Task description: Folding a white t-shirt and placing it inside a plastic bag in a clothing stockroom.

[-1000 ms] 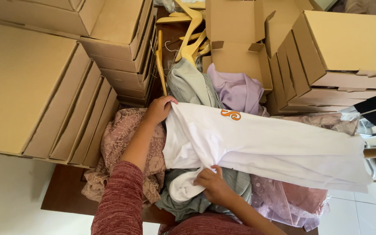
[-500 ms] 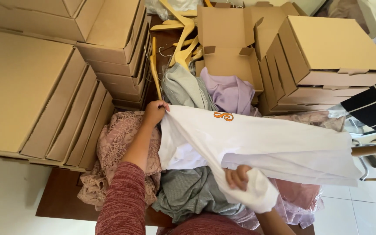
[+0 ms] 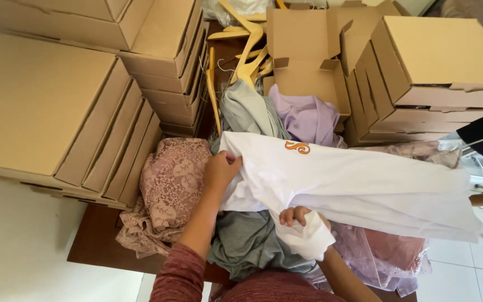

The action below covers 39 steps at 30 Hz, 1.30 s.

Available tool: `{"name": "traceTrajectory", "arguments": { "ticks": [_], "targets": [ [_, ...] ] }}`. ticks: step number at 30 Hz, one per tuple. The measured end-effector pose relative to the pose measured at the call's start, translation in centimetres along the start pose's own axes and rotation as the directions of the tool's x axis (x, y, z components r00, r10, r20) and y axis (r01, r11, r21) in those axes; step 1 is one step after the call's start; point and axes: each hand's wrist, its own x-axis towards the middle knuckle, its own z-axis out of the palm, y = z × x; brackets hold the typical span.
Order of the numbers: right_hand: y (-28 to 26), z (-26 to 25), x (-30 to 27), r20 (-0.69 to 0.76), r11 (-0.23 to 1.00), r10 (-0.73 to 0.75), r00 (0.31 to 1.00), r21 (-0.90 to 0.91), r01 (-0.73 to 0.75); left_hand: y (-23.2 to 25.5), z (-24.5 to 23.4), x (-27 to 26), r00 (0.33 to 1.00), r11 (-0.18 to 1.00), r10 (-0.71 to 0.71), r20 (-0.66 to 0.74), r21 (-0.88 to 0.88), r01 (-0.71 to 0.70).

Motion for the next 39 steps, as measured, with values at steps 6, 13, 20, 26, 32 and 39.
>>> {"name": "traceTrajectory", "arguments": {
  "ticks": [6, 13, 20, 26, 32, 39],
  "targets": [
    [-1.5, -0.8, -0.2, -0.002, 0.952, 0.075, 0.997, -0.299, -0.072, -1.2, 2.0, 1.8, 0.993, 0.989, -0.119, 0.013, 0.094, 0.117],
    [-2.0, -3.5, -1.4, -0.15, 0.859, 0.096, 0.984, -0.488, -0.158, -2.4, 0.7, 2.4, 0.969, 0.974, -0.209, 0.133, -0.057, 0.218],
    [-8.8, 0.2, -1.5, -0.301, 0.306, 0.034, 0.953, -0.905, -0.296, -7.1, -0.6, 2.6, 0.981, 0.986, -0.123, 0.147, -0.093, 0.137],
    [-5.8, 5.7, -0.9, -0.333, -0.363, -0.081, 0.939, -0.868, -0.339, -2.2, -2.5, -0.4, 0.995, 1.0, 0.022, 0.092, -0.005, -0.021],
    [-2.6, 4.3, -1.3, -0.089, -0.44, -0.315, 0.945, -0.868, -0.229, 4.7, -4.3, -3.6, 0.944, 0.952, 0.27, 0.188, 0.096, -0.291],
    [-9.0, 6.3, -0.6, -0.662, 0.321, 0.008, 0.75, -0.708, -0.629, 1.2, -3.2, -2.3, 0.86, 0.908, 0.384, 0.335, 0.03, -0.418]
  ]
}}
